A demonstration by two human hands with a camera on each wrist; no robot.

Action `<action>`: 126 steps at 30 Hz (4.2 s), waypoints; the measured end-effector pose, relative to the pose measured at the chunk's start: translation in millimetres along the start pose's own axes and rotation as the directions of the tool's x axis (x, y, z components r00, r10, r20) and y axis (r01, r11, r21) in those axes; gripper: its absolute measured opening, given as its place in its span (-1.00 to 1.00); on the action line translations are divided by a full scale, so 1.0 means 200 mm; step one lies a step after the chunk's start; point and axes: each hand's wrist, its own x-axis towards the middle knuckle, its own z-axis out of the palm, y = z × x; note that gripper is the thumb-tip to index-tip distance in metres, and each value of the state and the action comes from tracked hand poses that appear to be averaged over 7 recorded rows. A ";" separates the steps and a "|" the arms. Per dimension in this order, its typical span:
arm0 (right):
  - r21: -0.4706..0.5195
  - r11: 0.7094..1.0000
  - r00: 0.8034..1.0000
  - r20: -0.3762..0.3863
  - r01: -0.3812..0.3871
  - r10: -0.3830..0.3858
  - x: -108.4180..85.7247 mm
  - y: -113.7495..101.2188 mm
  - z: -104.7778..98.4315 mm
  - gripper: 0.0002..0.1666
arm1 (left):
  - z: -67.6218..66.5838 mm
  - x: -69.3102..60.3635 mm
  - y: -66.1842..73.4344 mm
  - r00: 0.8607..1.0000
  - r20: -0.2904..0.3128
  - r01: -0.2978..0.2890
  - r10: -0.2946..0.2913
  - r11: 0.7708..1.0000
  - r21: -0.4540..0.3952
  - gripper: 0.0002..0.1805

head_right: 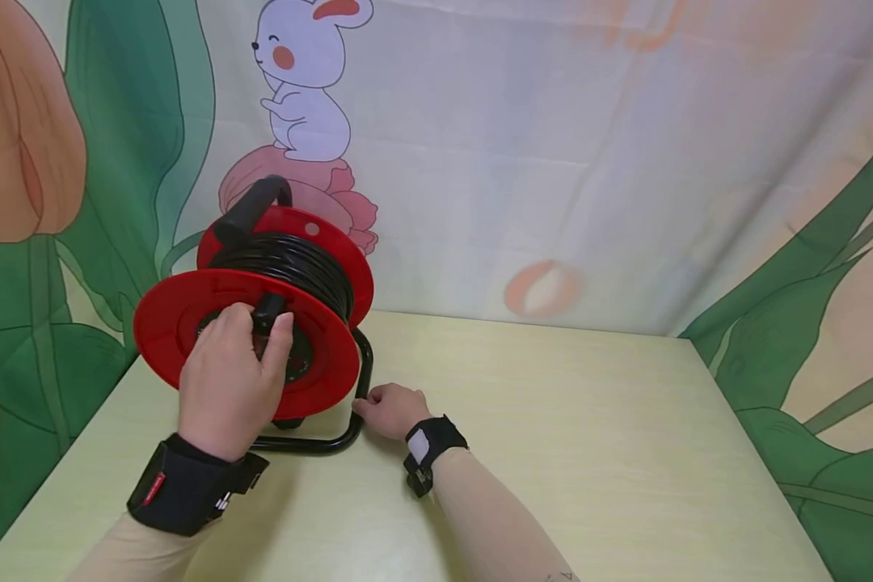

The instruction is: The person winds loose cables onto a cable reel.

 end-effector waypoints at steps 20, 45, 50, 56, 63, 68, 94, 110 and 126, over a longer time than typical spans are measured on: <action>0.048 0.998 0.999 0.026 -0.036 0.035 -0.03 -0.03 -0.04 -0.51 | 0.14 -0.10 0.07 0.991 0.089 -0.099 0.097 0.995 0.013 -0.65; 0.051 0.998 0.999 0.026 -0.027 0.026 -0.06 -0.06 -0.07 -0.68 | 0.27 -0.28 0.05 0.958 0.281 -0.089 0.059 0.991 0.095 -0.61; 0.057 0.998 0.999 0.023 -0.024 0.022 -0.06 -0.05 -0.07 -0.71 | 0.29 -0.32 0.02 0.949 0.312 -0.083 0.044 0.990 0.113 -0.62; 0.049 0.999 1.000 0.019 -0.018 0.017 -0.04 -0.04 -0.05 -0.55 | 0.29 -0.34 -0.01 0.939 0.341 -0.085 0.032 0.986 0.142 -0.61; 0.033 0.999 1.000 0.001 -0.022 0.022 -0.05 -0.04 -0.05 -0.51 | 0.27 -0.35 -0.05 0.918 0.398 -0.055 -0.009 0.987 0.149 -0.64; 0.020 1.000 1.000 0.004 -0.023 0.023 -0.05 -0.04 -0.05 -0.50 | 0.28 -0.38 -0.10 0.897 0.439 -0.016 -0.045 0.991 0.134 -0.64; 0.019 1.000 1.000 0.002 -0.003 0.003 -0.04 -0.03 -0.04 -0.51 | 0.22 -0.43 -0.28 0.800 0.568 0.128 -0.192 0.980 0.152 -0.68; 0.047 0.999 1.000 0.004 -0.010 0.010 -0.07 -0.05 -0.05 -0.52 | 0.19 -0.43 -0.35 0.784 0.578 0.154 -0.225 0.973 0.170 -0.69; 0.053 0.998 1.000 0.005 -0.028 0.028 -0.07 -0.05 -0.05 -0.52 | 0.14 -0.44 -0.42 0.741 0.613 0.210 -0.275 0.961 0.177 -0.67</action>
